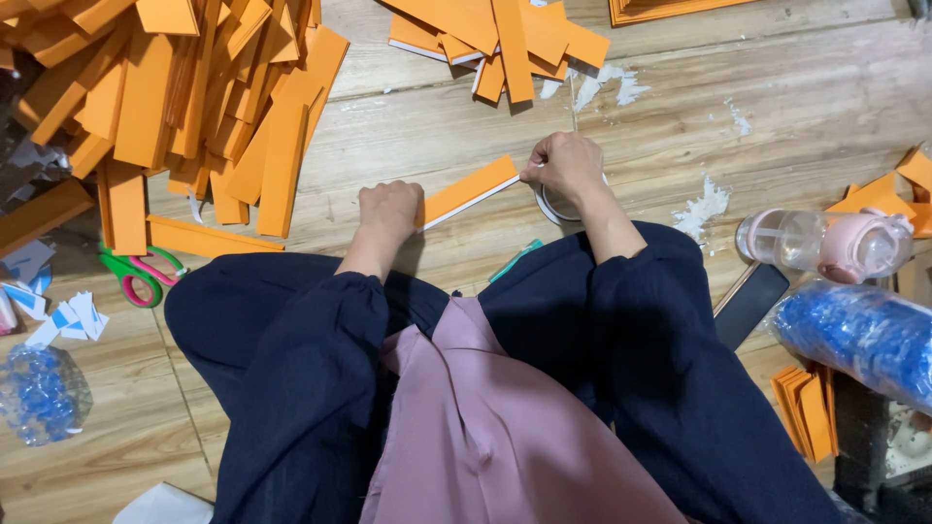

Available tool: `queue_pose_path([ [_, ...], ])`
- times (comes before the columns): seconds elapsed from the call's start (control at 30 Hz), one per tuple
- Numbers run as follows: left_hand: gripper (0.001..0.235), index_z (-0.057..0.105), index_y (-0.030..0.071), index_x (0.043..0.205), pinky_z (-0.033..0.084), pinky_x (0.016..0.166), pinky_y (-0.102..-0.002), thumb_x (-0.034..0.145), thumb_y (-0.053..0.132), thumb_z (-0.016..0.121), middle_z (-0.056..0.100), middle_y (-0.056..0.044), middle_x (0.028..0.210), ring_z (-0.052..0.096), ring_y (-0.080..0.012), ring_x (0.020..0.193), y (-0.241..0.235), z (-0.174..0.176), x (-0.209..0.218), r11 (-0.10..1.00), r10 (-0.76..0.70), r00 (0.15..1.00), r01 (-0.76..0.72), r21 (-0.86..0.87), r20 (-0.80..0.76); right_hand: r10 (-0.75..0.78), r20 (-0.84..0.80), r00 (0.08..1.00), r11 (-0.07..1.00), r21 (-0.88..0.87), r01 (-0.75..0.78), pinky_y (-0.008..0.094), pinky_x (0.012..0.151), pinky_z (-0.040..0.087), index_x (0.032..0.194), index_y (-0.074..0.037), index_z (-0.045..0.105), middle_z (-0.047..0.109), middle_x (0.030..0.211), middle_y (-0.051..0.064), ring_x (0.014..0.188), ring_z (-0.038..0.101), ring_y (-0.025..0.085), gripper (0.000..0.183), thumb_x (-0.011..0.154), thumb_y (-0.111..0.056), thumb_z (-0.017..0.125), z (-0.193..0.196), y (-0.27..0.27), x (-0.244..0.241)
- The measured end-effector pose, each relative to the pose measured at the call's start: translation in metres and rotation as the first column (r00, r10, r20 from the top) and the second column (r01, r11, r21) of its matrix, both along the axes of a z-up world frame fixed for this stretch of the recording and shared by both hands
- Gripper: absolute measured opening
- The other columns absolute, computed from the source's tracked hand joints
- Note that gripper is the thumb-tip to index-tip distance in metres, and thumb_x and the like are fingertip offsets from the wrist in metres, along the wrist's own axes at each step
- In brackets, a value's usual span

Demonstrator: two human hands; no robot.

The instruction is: Applying double-sided tape to the ends of orange paper strips while sitting on the floor.

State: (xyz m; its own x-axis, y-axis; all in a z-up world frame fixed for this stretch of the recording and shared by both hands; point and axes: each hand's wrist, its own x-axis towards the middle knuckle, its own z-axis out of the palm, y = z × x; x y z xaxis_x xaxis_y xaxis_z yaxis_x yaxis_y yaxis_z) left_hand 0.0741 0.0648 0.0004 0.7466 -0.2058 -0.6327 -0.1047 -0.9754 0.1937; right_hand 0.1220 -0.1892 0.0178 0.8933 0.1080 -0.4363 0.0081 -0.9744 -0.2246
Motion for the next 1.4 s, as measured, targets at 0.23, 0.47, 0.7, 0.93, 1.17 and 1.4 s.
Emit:
queue_pose_path([
  [0.23, 0.026, 0.065, 0.013, 0.1, 0.043, 0.076, -0.051, 0.077, 0.004, 0.059, 0.065, -0.012, 0.092, 0.061, -0.0354, 0.092, 0.002, -0.016, 0.001, 1.0, -0.011, 1.0, 0.011, -0.001, 0.018, 0.014, 0.022, 1.0, 1.0, -0.01, -0.014, 0.04, 0.067, 0.05, 0.066, -0.024, 0.069, 0.065, 0.068, 0.006, 0.078, 0.063, 0.031, 0.011, 0.062, -0.035, 0.067, -0.002, 0.002, 0.001],
  [0.47, 0.03, 0.064, 0.013, 0.103, 0.043, 0.076, -0.051, 0.073, 0.008, 0.066, 0.065, -0.012, 0.093, 0.061, -0.0356, 0.092, 0.002, -0.021, -0.001, 1.0, -0.028, 0.999, 0.028, 0.0, 0.036, 0.014, 0.017, 1.0, 1.0, -0.021, -0.014, 0.04, 0.067, 0.05, 0.065, -0.026, 0.068, 0.065, 0.068, 0.005, 0.08, 0.063, 0.031, 0.011, 0.062, -0.036, 0.068, -0.012, 0.0, 0.004],
  [0.7, 0.031, 0.064, 0.015, 0.101, 0.042, 0.074, -0.052, 0.071, 0.007, 0.067, 0.065, -0.011, 0.092, 0.062, -0.0346, 0.09, 0.003, -0.036, 0.0, 0.999, -0.034, 0.997, 0.033, 0.013, 0.064, 0.02, -0.002, 1.0, 0.999, -0.038, -0.021, 0.04, 0.068, 0.05, 0.066, -0.026, 0.069, 0.065, 0.069, 0.006, 0.081, 0.063, 0.031, 0.011, 0.063, -0.036, 0.067, -0.01, 0.002, 0.004],
  [0.93, 0.024, 0.064, 0.013, 0.097, 0.036, 0.08, -0.052, 0.078, 0.001, 0.055, 0.065, -0.011, 0.093, 0.059, -0.0329, 0.091, -0.018, -0.001, -0.015, 0.994, -0.026, 0.981, 0.006, 0.105, 0.194, 0.013, 0.014, 1.0, 0.998, -0.065, -0.012, 0.039, 0.068, 0.05, 0.065, -0.027, 0.068, 0.065, 0.068, 0.005, 0.079, 0.064, 0.03, 0.009, 0.064, -0.036, 0.065, -0.015, 0.005, 0.001],
  [1.17, 0.054, 0.035, 0.012, 0.134, 0.027, 0.098, -0.052, 0.084, 0.026, 0.054, 0.031, -0.008, 0.138, 0.03, -0.0289, 0.123, -0.087, 0.007, -0.052, 0.99, -0.087, 0.837, 0.133, -0.046, 0.541, 0.009, 0.013, 1.0, 0.996, 0.092, -0.011, 0.045, 0.067, 0.05, 0.07, -0.02, 0.068, 0.065, 0.071, 0.011, 0.08, 0.063, 0.035, 0.014, 0.07, -0.032, 0.061, -0.016, 0.022, -0.014],
  [1.4, 0.078, 0.014, 0.009, 0.144, 0.002, 0.111, -0.046, 0.086, 0.054, 0.042, 0.006, -0.007, 0.151, 0.001, -0.0254, 0.138, -0.073, -0.009, -0.064, 0.973, -0.167, 0.87, 0.22, -0.062, 0.464, 0.133, 0.108, 0.985, 0.991, -0.006, -0.133, 0.043, 0.064, 0.052, 0.071, -0.014, 0.067, 0.062, 0.067, 0.009, 0.072, 0.065, 0.032, 0.013, 0.073, -0.025, 0.06, -0.03, 0.031, -0.02],
])
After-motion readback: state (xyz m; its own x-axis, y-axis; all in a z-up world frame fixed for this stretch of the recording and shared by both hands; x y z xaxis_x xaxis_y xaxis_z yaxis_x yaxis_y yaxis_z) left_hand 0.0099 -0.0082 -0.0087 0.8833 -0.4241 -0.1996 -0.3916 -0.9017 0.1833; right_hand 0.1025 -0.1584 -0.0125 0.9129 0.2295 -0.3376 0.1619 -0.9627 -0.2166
